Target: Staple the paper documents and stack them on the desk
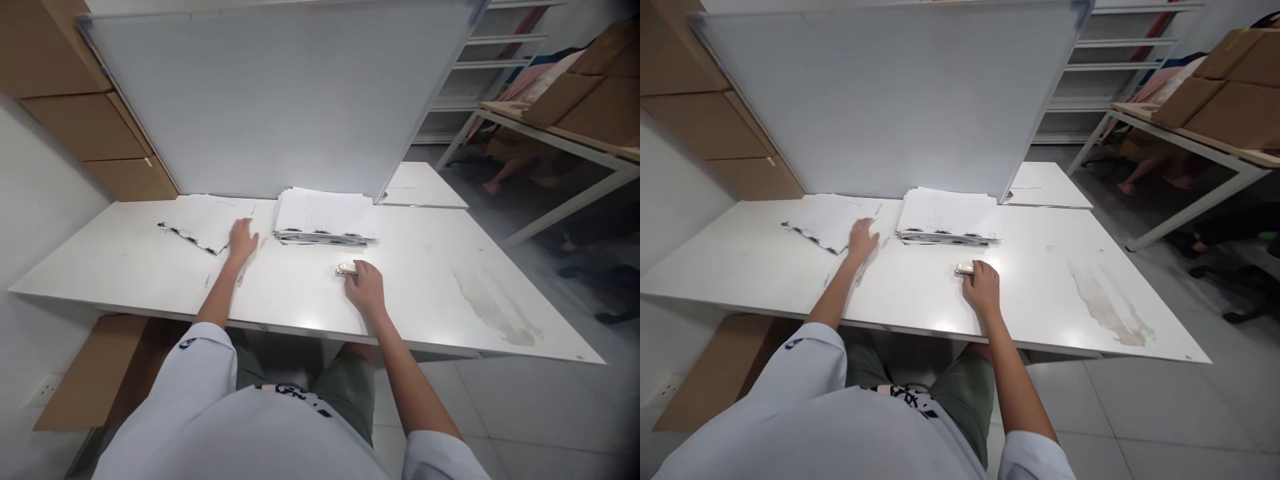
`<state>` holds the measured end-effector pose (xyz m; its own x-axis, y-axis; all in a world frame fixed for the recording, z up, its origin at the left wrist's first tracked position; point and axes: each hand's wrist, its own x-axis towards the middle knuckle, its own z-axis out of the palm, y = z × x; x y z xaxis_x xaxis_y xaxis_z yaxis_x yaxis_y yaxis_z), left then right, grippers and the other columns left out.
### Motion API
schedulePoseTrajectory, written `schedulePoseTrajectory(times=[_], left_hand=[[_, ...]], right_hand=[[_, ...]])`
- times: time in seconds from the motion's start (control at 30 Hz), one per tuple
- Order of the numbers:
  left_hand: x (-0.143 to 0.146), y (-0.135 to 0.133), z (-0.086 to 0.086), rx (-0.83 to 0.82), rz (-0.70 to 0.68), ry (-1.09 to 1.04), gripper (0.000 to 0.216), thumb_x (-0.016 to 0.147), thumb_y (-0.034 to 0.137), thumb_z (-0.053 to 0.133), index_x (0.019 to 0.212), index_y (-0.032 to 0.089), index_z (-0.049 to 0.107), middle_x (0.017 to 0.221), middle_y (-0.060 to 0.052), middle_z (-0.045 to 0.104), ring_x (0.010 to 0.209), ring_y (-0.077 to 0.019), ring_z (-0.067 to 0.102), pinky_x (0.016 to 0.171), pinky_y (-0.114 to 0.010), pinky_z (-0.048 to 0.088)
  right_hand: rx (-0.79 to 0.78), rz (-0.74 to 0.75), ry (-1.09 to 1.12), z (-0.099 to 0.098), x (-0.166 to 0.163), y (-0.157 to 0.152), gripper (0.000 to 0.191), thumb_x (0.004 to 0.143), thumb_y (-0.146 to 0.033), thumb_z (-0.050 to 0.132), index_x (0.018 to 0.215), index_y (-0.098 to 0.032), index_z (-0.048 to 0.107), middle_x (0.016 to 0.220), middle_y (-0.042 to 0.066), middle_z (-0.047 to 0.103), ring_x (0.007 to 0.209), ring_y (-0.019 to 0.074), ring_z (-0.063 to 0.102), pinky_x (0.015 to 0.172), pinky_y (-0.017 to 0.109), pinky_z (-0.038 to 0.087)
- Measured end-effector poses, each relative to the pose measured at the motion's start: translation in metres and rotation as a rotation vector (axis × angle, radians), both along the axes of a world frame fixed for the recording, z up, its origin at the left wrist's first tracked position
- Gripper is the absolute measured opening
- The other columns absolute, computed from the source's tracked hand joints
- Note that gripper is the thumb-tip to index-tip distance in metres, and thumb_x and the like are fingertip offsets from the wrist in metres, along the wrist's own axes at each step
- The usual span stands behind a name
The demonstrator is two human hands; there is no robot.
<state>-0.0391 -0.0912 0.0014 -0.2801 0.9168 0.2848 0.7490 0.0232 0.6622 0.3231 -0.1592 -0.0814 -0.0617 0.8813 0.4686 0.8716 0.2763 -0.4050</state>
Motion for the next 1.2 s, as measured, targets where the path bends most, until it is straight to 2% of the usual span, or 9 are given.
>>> schedulePoseTrajectory(times=[0.07, 0.17, 0.3, 0.4, 0.5, 0.6, 0.77, 0.97, 1.2], left_hand=[[-0.045, -0.025, -0.012, -0.179, 0.147, 0.247, 0.070, 0.085, 0.031, 0.057, 0.148, 0.004, 0.041, 0.161, -0.021, 0.025, 0.152, -0.0372, 0.012, 0.122, -0.052, 0.009], [-0.068, -0.082, -0.036, -0.381, 0.158, 0.407, 0.072, 0.095, 0.040, 0.038, 0.152, -0.003, 0.029, 0.162, -0.024, 0.019, 0.152, -0.0358, 0.014, 0.123, -0.049, 0.010], [-0.022, -0.163, -0.061, -0.342, 0.163, 0.533, 0.071, 0.095, 0.043, 0.036, 0.150, -0.001, 0.036, 0.158, -0.025, 0.029, 0.148, -0.0380, 0.024, 0.120, -0.050, 0.019], [0.016, -0.191, -0.061, -0.281, 0.109, 0.550, 0.065, 0.093, 0.046, 0.040, 0.144, 0.006, 0.048, 0.152, -0.025, 0.042, 0.140, -0.0403, 0.037, 0.113, -0.053, 0.031], [0.013, -0.165, -0.043, -0.215, 0.033, 0.525, 0.052, 0.093, 0.041, 0.044, 0.135, 0.015, 0.059, 0.141, -0.020, 0.055, 0.135, -0.0381, 0.043, 0.112, -0.052, 0.033], [-0.033, -0.099, -0.018, -0.136, -0.079, 0.501, 0.053, 0.090, 0.031, 0.045, 0.138, 0.011, 0.054, 0.150, -0.018, 0.047, 0.144, -0.0343, 0.032, 0.118, -0.048, 0.025], [-0.101, -0.018, -0.014, -0.176, 0.126, 0.316, 0.063, 0.095, 0.039, 0.038, 0.148, 0.004, 0.039, 0.157, -0.022, 0.035, 0.150, -0.0328, 0.020, 0.122, -0.051, 0.010], [-0.092, -0.046, -0.049, -0.261, 0.228, 0.340, 0.071, 0.094, 0.041, 0.036, 0.150, -0.003, 0.033, 0.160, -0.024, 0.026, 0.151, -0.0359, 0.018, 0.122, -0.050, 0.010], [-0.052, -0.079, -0.046, -0.296, 0.272, 0.255, 0.068, 0.092, 0.036, 0.043, 0.147, -0.004, 0.037, 0.157, -0.031, 0.026, 0.148, -0.0425, 0.019, 0.118, -0.057, 0.014]], right_hand=[[-0.008, 0.002, -0.006, 0.000, 0.000, 0.000, 0.041, 0.086, -0.027, 0.048, 0.124, -0.015, 0.056, 0.125, 0.015, 0.061, 0.119, 0.0314, 0.052, 0.103, 0.047, 0.040], [-0.016, 0.006, -0.023, 0.001, 0.001, -0.001, 0.040, 0.087, -0.028, 0.047, 0.123, -0.015, 0.055, 0.124, 0.016, 0.062, 0.118, 0.0313, 0.052, 0.102, 0.047, 0.041], [-0.013, 0.005, -0.055, -0.001, 0.002, -0.001, 0.038, 0.087, -0.029, 0.048, 0.121, -0.014, 0.056, 0.121, 0.016, 0.063, 0.116, 0.0319, 0.053, 0.100, 0.046, 0.042], [0.001, -0.008, -0.064, -0.004, 0.003, -0.001, 0.038, 0.086, -0.030, 0.048, 0.120, -0.015, 0.057, 0.120, 0.016, 0.063, 0.114, 0.0324, 0.054, 0.099, 0.046, 0.042], [0.005, 0.001, -0.059, -0.005, 0.004, -0.001, 0.037, 0.086, -0.030, 0.049, 0.120, -0.016, 0.057, 0.119, 0.016, 0.063, 0.113, 0.0329, 0.054, 0.097, 0.047, 0.043], [-0.020, 0.009, -0.044, -0.004, 0.005, -0.001, 0.037, 0.086, -0.029, 0.049, 0.120, -0.016, 0.058, 0.118, 0.016, 0.063, 0.112, 0.0331, 0.054, 0.095, 0.047, 0.044], [-0.045, 0.000, -0.043, -0.004, 0.006, 0.000, 0.039, 0.087, -0.029, 0.049, 0.122, -0.016, 0.058, 0.120, 0.016, 0.063, 0.113, 0.0331, 0.052, 0.093, 0.046, 0.045], [-0.052, 0.001, -0.051, -0.007, 0.007, 0.001, 0.039, 0.087, -0.031, 0.048, 0.121, -0.015, 0.058, 0.119, 0.016, 0.063, 0.111, 0.0325, 0.052, 0.092, 0.046, 0.046], [-0.082, -0.017, -0.081, -0.009, 0.012, -0.003, 0.039, 0.086, -0.032, 0.048, 0.120, -0.014, 0.058, 0.114, 0.017, 0.062, 0.108, 0.0337, 0.051, 0.089, 0.046, 0.045]])
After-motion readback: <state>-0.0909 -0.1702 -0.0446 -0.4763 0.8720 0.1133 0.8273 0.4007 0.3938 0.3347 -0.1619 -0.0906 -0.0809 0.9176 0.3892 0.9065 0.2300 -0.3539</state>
